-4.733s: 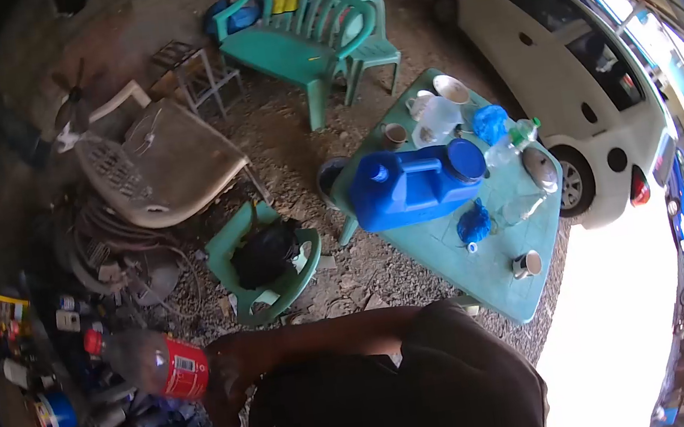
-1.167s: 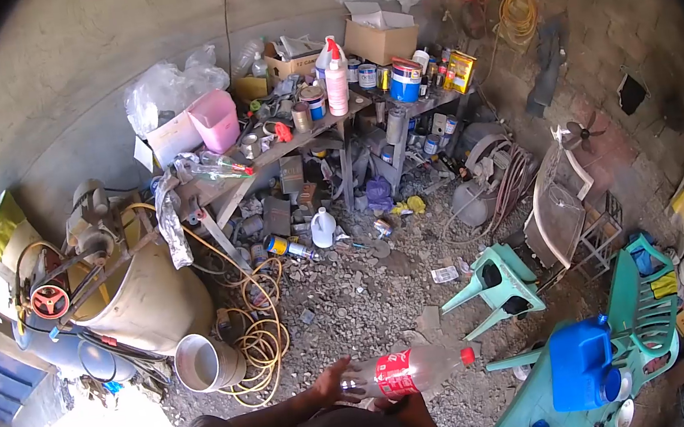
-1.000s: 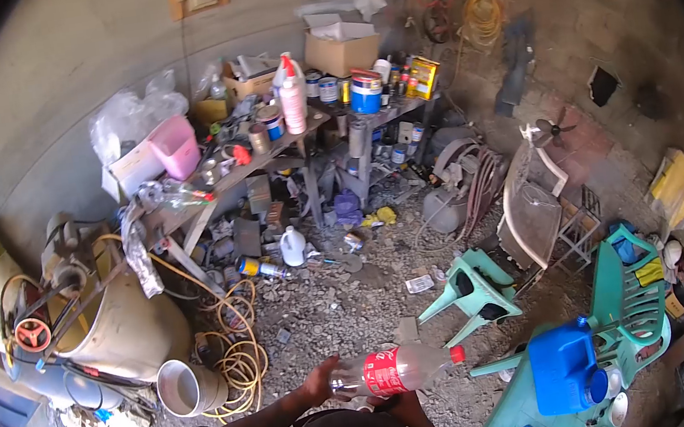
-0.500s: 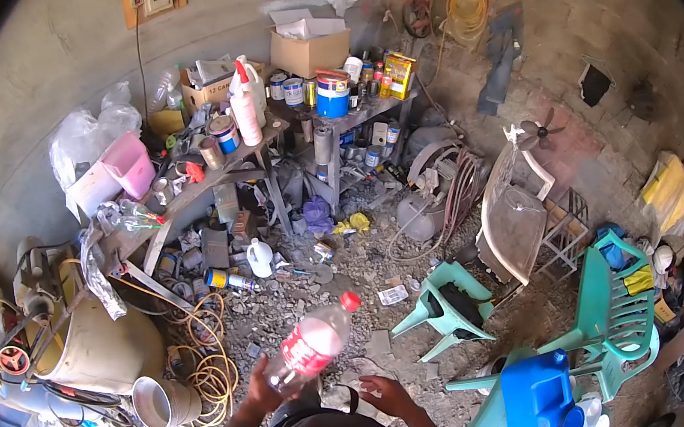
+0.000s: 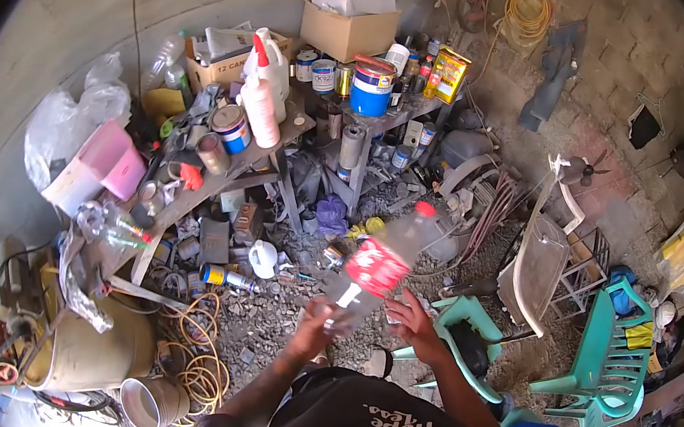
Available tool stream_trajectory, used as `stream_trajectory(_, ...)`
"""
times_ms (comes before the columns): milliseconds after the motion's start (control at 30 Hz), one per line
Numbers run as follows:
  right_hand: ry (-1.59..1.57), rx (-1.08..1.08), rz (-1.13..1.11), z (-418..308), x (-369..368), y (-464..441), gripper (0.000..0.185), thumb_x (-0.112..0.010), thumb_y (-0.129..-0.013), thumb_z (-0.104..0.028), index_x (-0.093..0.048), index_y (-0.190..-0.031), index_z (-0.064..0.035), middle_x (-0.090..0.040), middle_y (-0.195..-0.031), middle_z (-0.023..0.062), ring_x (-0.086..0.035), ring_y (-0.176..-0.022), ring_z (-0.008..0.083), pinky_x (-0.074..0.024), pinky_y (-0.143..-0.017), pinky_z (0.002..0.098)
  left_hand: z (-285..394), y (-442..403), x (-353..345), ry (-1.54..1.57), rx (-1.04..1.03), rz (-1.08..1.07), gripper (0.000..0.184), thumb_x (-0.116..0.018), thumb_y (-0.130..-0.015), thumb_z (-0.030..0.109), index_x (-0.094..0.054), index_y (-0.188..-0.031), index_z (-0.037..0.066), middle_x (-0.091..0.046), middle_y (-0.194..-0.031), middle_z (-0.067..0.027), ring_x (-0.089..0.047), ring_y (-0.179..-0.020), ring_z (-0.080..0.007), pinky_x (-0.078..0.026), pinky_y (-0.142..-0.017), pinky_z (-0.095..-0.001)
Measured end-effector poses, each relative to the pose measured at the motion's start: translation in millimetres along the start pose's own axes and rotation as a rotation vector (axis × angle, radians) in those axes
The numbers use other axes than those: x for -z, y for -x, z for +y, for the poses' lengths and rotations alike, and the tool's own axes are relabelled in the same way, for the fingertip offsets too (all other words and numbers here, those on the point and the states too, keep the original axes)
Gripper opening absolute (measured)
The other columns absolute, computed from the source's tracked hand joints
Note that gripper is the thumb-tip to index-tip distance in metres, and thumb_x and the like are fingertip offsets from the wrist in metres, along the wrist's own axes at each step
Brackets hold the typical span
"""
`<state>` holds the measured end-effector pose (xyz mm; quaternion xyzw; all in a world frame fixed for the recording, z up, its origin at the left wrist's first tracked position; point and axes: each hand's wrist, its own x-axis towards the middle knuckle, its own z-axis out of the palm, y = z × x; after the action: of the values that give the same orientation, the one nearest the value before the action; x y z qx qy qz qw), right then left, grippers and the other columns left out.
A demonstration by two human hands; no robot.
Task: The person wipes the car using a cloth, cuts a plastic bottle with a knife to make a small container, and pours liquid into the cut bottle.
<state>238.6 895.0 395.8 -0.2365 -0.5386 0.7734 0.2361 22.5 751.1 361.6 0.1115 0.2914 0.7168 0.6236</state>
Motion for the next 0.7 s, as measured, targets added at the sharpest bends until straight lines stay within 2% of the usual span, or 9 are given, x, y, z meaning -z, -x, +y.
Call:
stream_trajectory(100, -0.048, 0.082, 0.083, -6, -4, -63, 0.090, -0.081, -0.074, -0.022, -0.027, -0.143, -0.0061, -0.048, -0.135, 0.0087, -0.048, -0.123, 0.0215, -0.0405, -0.102, 0.0376, -1, -54, -13, -0.499, 0.037, -0.151, 0.063, -0.077, -0.080, 0.022, -0.037, -0.126, 0.006, -0.051, -0.123, -0.0127, -0.048, -0.123, -0.0269, -0.038, -0.104, -0.0437)
stream_trajectory(167, 0.223, 0.116, -0.123, -42, -4, -102, 0.087, -0.083, -0.070, -0.021, -0.034, -0.141, -0.0061, -0.052, -0.131, 0.0079, -0.052, -0.119, 0.0207, -0.0414, -0.102, 0.0371, 61, -70, -51, -1.117, 0.073, -0.208, 0.094, -0.084, -0.073, 0.031, -0.026, -0.140, -0.001, -0.039, -0.140, -0.0207, -0.033, -0.136, -0.0292, -0.026, -0.113, -0.0441)
stream_trajectory(233, 0.586, 0.092, -0.314, -73, 5, -138, 0.091, -0.087, -0.061, -0.029, -0.042, -0.138, -0.0059, -0.057, -0.127, 0.0102, -0.055, -0.118, 0.0225, -0.0424, -0.101, 0.0370, 98, -90, -44, -1.094, -0.352, -0.093, 0.107, -0.087, -0.067, 0.039, -0.025, -0.143, -0.003, -0.029, -0.148, -0.0244, -0.029, -0.139, -0.0332, -0.025, -0.113, -0.0453)
stream_trajectory(300, 0.681, 0.054, -0.514, -102, 12, -182, 0.094, -0.087, -0.058, -0.030, -0.043, -0.137, -0.0069, -0.058, -0.127, 0.0131, -0.056, -0.117, 0.0258, -0.0427, -0.101, 0.0382, 183, -97, -84, -1.555, -0.561, 0.011, 0.108, -0.089, -0.059, 0.042, -0.033, -0.141, -0.003, -0.025, -0.150, -0.0251, -0.028, -0.139, -0.0378, -0.026, -0.113, -0.0479)
stream_trajectory(433, 0.826, 0.043, -0.807, -147, 32, -282, 0.092, -0.086, -0.056, -0.031, -0.045, -0.135, -0.0073, -0.058, -0.126, 0.0153, -0.057, -0.116, 0.0295, -0.0436, -0.100, 0.0395, 229, -129, -130, -2.074, -0.652, 0.237, 0.101, -0.091, -0.050, 0.039, -0.045, -0.132, 0.001, -0.031, -0.147, -0.0241, -0.033, -0.134, -0.0439, -0.033, -0.109, -0.0518)
stream_trajectory(500, 0.917, 0.200, -0.999, -158, 45, -339, 0.089, -0.085, -0.057, -0.032, -0.047, -0.133, -0.0065, -0.058, -0.126, 0.0165, -0.057, -0.115, 0.0311, -0.0432, -0.100, 0.0404, 240, -143, -131, -2.045, -0.627, 0.474, 0.089, -0.090, -0.052, 0.036, -0.050, -0.124, 0.003, -0.045, -0.137, -0.0208, -0.046, -0.124, -0.0410, -0.040, -0.103, -0.0498)
stream_trajectory(567, 0.931, 0.139, -1.017, -176, 55, -389, 0.089, -0.084, -0.057, -0.033, -0.047, -0.133, -0.0061, -0.058, -0.126, 0.0170, -0.056, -0.117, 0.0318, -0.0425, -0.100, 0.0406, 249, -158, -134, -1.594, -0.348, 0.701, 0.092, -0.086, -0.060, 0.046, -0.047, -0.132, 0.004, -0.051, -0.131, -0.0195, -0.056, -0.114, -0.0300, -0.046, -0.095, -0.0407)
stream_trajectory(633, 0.915, 0.216, -1.051, -176, 68, -428, 0.090, -0.084, -0.057, -0.032, -0.046, -0.134, -0.0058, -0.055, -0.129, 0.0174, -0.055, -0.118, 0.0326, -0.0422, -0.101, 0.0404, 233, -205, -105, -1.107, -0.511, 0.632, 0.076, -0.048, -0.091, 0.063, -0.043, -0.135, 0.000, -0.056, -0.126, -0.0132, -0.058, -0.107, -0.0216, -0.046, -0.090, -0.0360)
stream_trajectory(700, 0.973, 0.386, -0.962, -175, 74, -452, 0.095, -0.084, -0.057, -0.031, -0.040, -0.138, -0.0056, -0.053, -0.131, 0.0183, -0.054, -0.117, 0.0349, -0.0431, -0.101, 0.0414, 216, -257, -88, -0.613, -0.582, 0.650, 0.067, -0.030, -0.099, 0.057, -0.045, -0.133, 0.001, -0.057, -0.124, -0.0139, -0.058, -0.107, -0.0242, -0.045, -0.094, -0.0399)
